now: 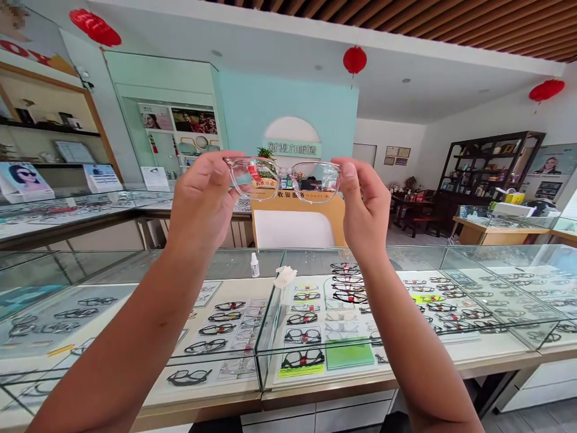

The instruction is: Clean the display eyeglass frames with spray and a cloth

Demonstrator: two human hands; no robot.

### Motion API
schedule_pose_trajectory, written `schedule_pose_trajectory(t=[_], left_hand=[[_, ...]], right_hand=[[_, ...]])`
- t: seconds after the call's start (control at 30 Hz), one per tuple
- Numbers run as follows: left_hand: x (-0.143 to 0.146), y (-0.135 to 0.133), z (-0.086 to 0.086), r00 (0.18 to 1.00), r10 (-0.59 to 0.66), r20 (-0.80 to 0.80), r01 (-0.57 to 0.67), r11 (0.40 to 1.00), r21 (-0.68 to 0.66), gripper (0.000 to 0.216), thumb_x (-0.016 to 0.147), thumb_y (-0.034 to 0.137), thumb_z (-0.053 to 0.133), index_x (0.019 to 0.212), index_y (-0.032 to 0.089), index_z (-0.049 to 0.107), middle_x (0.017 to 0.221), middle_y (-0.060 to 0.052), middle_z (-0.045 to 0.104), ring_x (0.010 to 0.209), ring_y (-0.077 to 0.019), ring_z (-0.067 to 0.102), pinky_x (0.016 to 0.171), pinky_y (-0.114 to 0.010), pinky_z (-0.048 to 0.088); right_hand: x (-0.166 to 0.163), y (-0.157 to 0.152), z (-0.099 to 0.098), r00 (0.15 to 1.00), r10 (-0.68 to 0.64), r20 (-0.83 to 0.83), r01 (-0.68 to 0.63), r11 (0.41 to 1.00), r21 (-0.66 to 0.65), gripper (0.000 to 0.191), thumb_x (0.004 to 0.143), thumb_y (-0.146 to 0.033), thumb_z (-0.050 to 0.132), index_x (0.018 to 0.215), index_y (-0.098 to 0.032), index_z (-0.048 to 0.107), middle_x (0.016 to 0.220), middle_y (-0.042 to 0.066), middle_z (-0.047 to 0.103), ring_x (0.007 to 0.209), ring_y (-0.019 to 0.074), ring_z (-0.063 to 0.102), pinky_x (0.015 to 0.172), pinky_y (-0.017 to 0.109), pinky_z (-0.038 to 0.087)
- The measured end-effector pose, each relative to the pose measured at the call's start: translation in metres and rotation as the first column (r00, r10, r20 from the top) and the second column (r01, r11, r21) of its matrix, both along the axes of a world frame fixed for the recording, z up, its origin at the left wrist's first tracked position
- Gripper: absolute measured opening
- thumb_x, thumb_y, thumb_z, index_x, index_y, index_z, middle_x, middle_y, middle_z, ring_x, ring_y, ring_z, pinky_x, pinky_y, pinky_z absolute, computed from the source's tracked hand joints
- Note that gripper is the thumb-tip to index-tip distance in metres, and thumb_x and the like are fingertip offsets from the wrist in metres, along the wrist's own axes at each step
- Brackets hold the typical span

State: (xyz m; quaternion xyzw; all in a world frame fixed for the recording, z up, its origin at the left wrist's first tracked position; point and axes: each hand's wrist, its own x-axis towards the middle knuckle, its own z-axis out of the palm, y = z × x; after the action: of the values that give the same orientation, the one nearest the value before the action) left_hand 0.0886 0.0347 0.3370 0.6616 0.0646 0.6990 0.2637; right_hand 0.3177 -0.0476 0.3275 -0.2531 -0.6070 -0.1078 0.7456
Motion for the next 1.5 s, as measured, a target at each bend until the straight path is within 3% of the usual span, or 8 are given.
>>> schedule_pose_trajectory(t=[0.43,0.63,0.83,1.0,1.17,1.33,1.5], left_hand=[[0.012,-0.017,-0.004,0.995,-0.078,0.059,0.076,0.997,0.031,0.040,0.087,0.065,0.082,0.106,0.030,0.082,0.108,-0.006,0.073,0.095,-0.0171,0.066,0.078,-0.032,0.053],[0.013,-0.020,-0.006,0.996,-0.072,0.045,0.070,0.997,0.040,0.036,0.094,0.064,0.074,0.110,0.032,0.080,0.109,-0.004,0.074,0.094,-0.0166,0.065,0.079,-0.033,0.053],[0.013,-0.026,-0.007,0.998,-0.043,0.042,0.040,0.998,0.058,0.037,0.093,0.065,0.075,0.109,0.032,0.079,0.112,-0.005,0.073,0.102,-0.0199,0.069,0.082,-0.035,0.056],[0.012,-0.028,-0.010,0.999,-0.036,0.019,0.034,0.996,0.081,0.038,0.093,0.066,0.075,0.110,0.033,0.077,0.111,-0.005,0.070,0.110,-0.0231,0.069,0.086,-0.037,0.057],[0.012,-0.027,-0.013,1.000,0.002,0.008,-0.002,0.999,0.050,0.047,0.090,0.071,0.075,0.113,0.030,0.077,0.101,-0.006,0.068,0.105,-0.0238,0.069,0.087,-0.038,0.058],[0.013,-0.027,-0.014,1.000,0.028,0.003,-0.028,0.999,0.025,0.048,0.090,0.072,0.074,0.114,0.031,0.077,0.107,-0.007,0.071,0.110,-0.0267,0.071,0.090,-0.039,0.059],[0.013,-0.025,-0.016,1.000,-0.027,0.016,0.026,0.999,0.032,0.044,0.090,0.069,0.076,0.113,0.031,0.078,0.108,-0.006,0.071,0.108,-0.0245,0.070,0.092,-0.039,0.058]], right_hand=[[0.009,-0.006,-0.002,1.000,0.025,-0.004,-0.025,0.999,0.029,0.043,0.109,-0.065,0.049,0.132,-0.033,0.067,0.102,0.006,0.069,0.100,0.0240,0.073,0.089,0.044,0.063],[0.010,-0.008,-0.003,0.998,-0.061,0.017,0.062,0.998,-0.031,0.052,0.109,-0.070,0.041,0.140,-0.035,0.063,0.113,0.008,0.070,0.107,0.0251,0.074,0.088,0.044,0.064],[0.015,-0.003,-0.008,0.997,0.016,-0.076,-0.021,0.997,-0.068,0.048,0.109,-0.068,0.047,0.136,-0.034,0.066,0.122,0.008,0.071,0.107,0.0245,0.075,0.088,0.044,0.064],[0.025,0.010,-0.019,0.999,0.040,0.008,-0.040,0.998,-0.044,0.054,0.109,-0.071,0.040,0.137,-0.036,0.070,0.126,0.007,0.074,0.106,0.0262,0.078,0.082,0.044,0.064],[0.028,0.018,-0.026,0.994,0.106,-0.038,-0.106,0.994,-0.015,0.052,0.108,-0.071,0.045,0.131,-0.037,0.076,0.128,0.006,0.076,0.106,0.0282,0.080,0.079,0.044,0.063],[0.029,0.025,-0.031,0.992,0.121,-0.028,-0.121,0.993,0.001,0.053,0.108,-0.072,0.044,0.130,-0.036,0.077,0.130,0.007,0.077,0.105,0.0286,0.080,0.078,0.045,0.063],[0.031,0.032,-0.034,0.992,0.124,-0.009,-0.124,0.992,-0.003,0.052,0.110,-0.070,0.039,0.128,-0.039,0.077,0.133,0.007,0.077,0.101,0.0264,0.081,0.072,0.042,0.062]])
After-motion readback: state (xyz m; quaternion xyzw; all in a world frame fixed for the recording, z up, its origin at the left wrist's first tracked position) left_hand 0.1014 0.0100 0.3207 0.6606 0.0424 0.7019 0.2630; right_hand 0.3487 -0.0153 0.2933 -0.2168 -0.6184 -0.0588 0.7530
